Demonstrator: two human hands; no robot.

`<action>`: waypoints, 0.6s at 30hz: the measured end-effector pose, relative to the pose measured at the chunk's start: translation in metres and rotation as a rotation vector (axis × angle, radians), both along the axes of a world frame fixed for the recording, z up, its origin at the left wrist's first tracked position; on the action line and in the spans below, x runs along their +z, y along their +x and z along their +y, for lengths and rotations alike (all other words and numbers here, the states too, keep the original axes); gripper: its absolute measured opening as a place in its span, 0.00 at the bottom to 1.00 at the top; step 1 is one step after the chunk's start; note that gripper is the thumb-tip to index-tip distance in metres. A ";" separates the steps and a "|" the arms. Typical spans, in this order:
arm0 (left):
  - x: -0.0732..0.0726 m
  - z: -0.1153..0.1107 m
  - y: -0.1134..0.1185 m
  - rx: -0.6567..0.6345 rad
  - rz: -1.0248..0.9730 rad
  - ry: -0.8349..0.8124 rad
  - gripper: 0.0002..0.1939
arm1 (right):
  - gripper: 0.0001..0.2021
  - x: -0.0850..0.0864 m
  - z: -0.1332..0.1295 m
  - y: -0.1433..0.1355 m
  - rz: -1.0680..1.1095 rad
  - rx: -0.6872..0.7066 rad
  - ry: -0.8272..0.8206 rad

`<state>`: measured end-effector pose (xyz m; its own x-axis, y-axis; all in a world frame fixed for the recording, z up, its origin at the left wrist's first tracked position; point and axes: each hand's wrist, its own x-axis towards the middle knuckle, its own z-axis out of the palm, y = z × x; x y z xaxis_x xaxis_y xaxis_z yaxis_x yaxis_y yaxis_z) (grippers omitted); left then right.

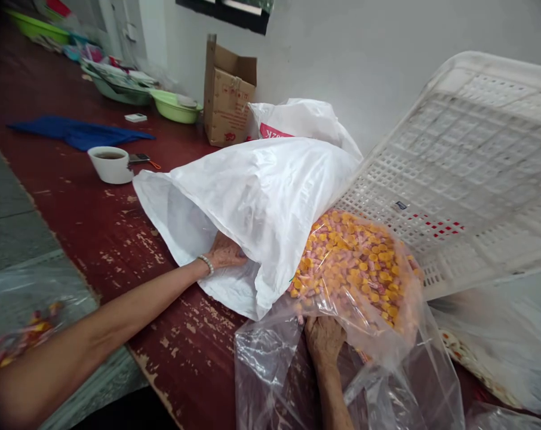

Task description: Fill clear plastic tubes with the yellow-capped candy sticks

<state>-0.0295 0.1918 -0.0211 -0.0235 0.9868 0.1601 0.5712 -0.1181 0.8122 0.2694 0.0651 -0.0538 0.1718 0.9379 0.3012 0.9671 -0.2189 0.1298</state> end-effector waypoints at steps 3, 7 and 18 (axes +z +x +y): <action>-0.004 -0.030 -0.002 -0.192 0.151 0.142 0.22 | 0.14 -0.004 -0.004 0.000 0.100 0.094 0.123; -0.012 -0.060 -0.010 -0.340 0.501 0.345 0.26 | 0.16 -0.008 -0.014 -0.008 0.345 0.253 0.196; -0.005 -0.084 -0.058 -0.423 0.324 0.414 0.34 | 0.23 0.009 -0.048 -0.030 0.775 0.126 0.084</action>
<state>-0.0874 0.1076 -0.0260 0.4647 0.7562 0.4607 0.6142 -0.6500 0.4474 0.2393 0.0171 -0.0452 0.2555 0.9438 0.2096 0.7935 -0.0809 -0.6032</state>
